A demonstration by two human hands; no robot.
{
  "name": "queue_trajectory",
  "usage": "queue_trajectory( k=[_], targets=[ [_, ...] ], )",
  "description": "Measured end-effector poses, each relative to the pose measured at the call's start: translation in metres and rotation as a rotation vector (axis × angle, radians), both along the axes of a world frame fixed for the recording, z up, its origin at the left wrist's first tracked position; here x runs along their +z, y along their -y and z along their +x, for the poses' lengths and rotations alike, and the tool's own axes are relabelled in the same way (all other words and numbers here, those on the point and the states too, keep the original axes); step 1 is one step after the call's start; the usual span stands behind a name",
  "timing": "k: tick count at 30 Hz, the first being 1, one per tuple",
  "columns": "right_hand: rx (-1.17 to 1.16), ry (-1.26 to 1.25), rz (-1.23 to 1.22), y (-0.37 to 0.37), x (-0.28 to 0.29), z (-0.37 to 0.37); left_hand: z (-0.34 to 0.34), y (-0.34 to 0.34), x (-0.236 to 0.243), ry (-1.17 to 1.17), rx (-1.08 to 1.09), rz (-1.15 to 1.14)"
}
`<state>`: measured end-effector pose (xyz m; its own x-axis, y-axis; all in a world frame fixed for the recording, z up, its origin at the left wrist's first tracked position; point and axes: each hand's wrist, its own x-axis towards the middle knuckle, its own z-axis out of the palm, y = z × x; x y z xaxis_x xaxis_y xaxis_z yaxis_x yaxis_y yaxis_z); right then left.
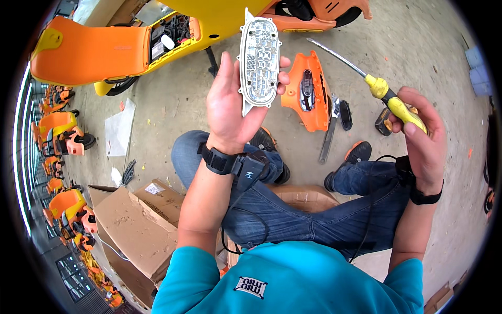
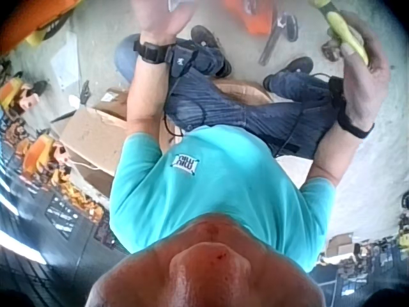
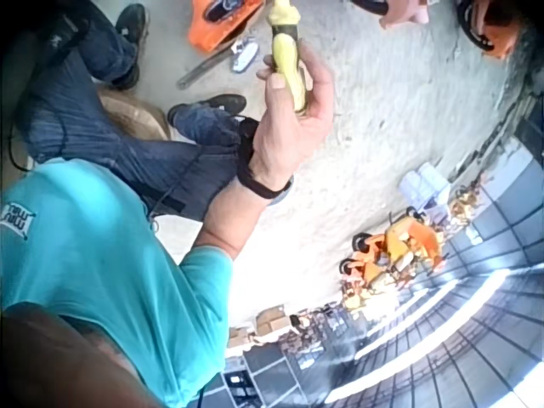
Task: The person disassembles a light fixture by removing screws with a screwdriver, then separates the circuit board from the housing by hand.
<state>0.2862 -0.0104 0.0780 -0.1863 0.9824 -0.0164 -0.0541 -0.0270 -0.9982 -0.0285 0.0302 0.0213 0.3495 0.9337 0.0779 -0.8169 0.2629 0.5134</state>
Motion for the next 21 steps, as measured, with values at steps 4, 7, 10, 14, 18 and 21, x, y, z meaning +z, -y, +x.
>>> queue_trajectory(
  k=[4, 7, 10, 14, 18, 21],
  targets=[
    [-0.06, -0.073, 0.077, 0.004, 0.0, 0.001, 0.002, 0.003, -0.002, -0.116, 0.088, -0.045],
    [-0.115, -0.116, 0.07, 0.002, -0.009, 0.001, 0.006, 0.006, 0.003, -0.162, 0.102, -0.019],
    [-0.138, -0.148, 0.045, 0.001, -0.011, -0.003, 0.007, 0.006, 0.001, -0.189, 0.042, 0.042],
    [-0.12, -0.108, 0.056, 0.0, -0.007, -0.005, 0.013, 0.007, -0.001, -0.222, -0.018, 0.103],
    [-0.14, -0.042, 0.062, 0.0, -0.005, -0.008, 0.018, 0.008, 0.006, -0.28, -0.007, 0.108],
    [-0.182, -0.034, 0.079, 0.001, -0.003, -0.011, 0.019, 0.009, 0.006, -0.302, 0.008, 0.09]
  ],
)
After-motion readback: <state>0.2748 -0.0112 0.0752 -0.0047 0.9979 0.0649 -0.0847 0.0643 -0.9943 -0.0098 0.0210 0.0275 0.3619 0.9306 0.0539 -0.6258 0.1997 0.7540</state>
